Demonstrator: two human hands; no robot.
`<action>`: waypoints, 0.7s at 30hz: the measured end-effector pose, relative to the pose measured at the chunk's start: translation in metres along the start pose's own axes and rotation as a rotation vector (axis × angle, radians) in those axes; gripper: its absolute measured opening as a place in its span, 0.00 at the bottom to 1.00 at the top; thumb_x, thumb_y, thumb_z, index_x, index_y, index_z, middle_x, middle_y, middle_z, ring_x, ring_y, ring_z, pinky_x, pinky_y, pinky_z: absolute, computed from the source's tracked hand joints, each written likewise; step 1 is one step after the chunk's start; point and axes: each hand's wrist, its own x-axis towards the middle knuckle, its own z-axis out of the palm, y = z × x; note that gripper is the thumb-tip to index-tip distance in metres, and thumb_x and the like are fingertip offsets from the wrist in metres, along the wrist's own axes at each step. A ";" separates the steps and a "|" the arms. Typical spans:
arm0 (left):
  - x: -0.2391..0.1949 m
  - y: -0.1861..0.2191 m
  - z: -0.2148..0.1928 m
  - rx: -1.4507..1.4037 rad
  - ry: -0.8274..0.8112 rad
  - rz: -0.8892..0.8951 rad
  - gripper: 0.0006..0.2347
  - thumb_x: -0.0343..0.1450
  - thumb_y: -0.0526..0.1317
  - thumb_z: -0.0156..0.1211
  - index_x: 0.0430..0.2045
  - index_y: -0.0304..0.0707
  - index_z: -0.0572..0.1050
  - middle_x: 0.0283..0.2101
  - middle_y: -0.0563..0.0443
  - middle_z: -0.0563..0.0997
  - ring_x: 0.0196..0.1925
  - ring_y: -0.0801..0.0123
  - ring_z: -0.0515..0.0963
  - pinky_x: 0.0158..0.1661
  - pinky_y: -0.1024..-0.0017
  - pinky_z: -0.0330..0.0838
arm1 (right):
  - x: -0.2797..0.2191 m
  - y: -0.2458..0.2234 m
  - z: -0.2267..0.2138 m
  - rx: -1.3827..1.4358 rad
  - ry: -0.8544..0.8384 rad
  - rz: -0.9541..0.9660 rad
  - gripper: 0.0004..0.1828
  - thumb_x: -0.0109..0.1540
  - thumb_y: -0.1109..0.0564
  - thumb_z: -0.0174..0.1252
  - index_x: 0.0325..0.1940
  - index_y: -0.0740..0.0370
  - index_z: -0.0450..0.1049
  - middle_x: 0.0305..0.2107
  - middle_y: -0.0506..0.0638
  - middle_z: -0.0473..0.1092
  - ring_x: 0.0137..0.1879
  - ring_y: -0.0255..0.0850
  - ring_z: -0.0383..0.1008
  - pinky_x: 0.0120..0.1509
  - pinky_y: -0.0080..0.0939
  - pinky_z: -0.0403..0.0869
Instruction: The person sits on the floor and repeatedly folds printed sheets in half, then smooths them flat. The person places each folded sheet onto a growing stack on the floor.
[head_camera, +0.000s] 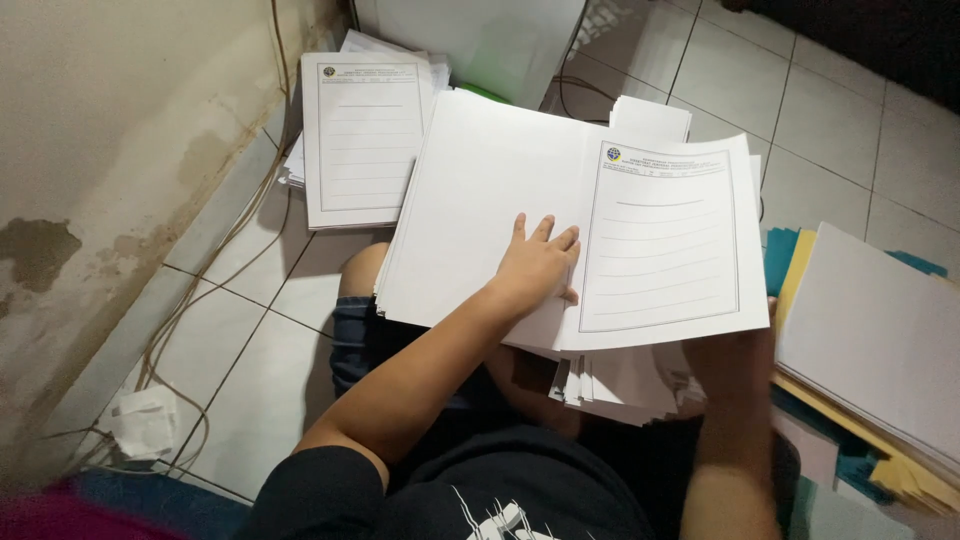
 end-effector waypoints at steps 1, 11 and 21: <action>-0.007 0.001 -0.004 -0.076 0.029 0.005 0.34 0.67 0.58 0.64 0.66 0.42 0.64 0.73 0.52 0.59 0.77 0.46 0.50 0.67 0.29 0.38 | 0.005 0.004 -0.006 0.215 -0.025 -0.040 0.41 0.70 0.41 0.55 0.82 0.54 0.47 0.74 0.53 0.50 0.79 0.50 0.48 0.80 0.47 0.52; -0.021 -0.052 0.006 -0.869 0.119 0.150 0.23 0.74 0.33 0.40 0.67 0.36 0.64 0.72 0.39 0.64 0.76 0.37 0.53 0.73 0.37 0.36 | 0.050 0.052 -0.092 2.463 -0.270 -0.441 0.40 0.69 0.31 0.32 0.83 0.40 0.34 0.78 0.50 0.29 0.81 0.52 0.27 0.77 0.60 0.26; -0.083 -0.088 -0.106 -0.764 0.346 -0.498 0.41 0.74 0.70 0.22 0.74 0.34 0.36 0.74 0.20 0.44 0.77 0.30 0.40 0.69 0.34 0.31 | 0.059 0.043 -0.110 3.050 -0.360 -0.622 0.41 0.68 0.29 0.34 0.82 0.32 0.32 0.79 0.49 0.20 0.83 0.51 0.19 0.78 0.64 0.21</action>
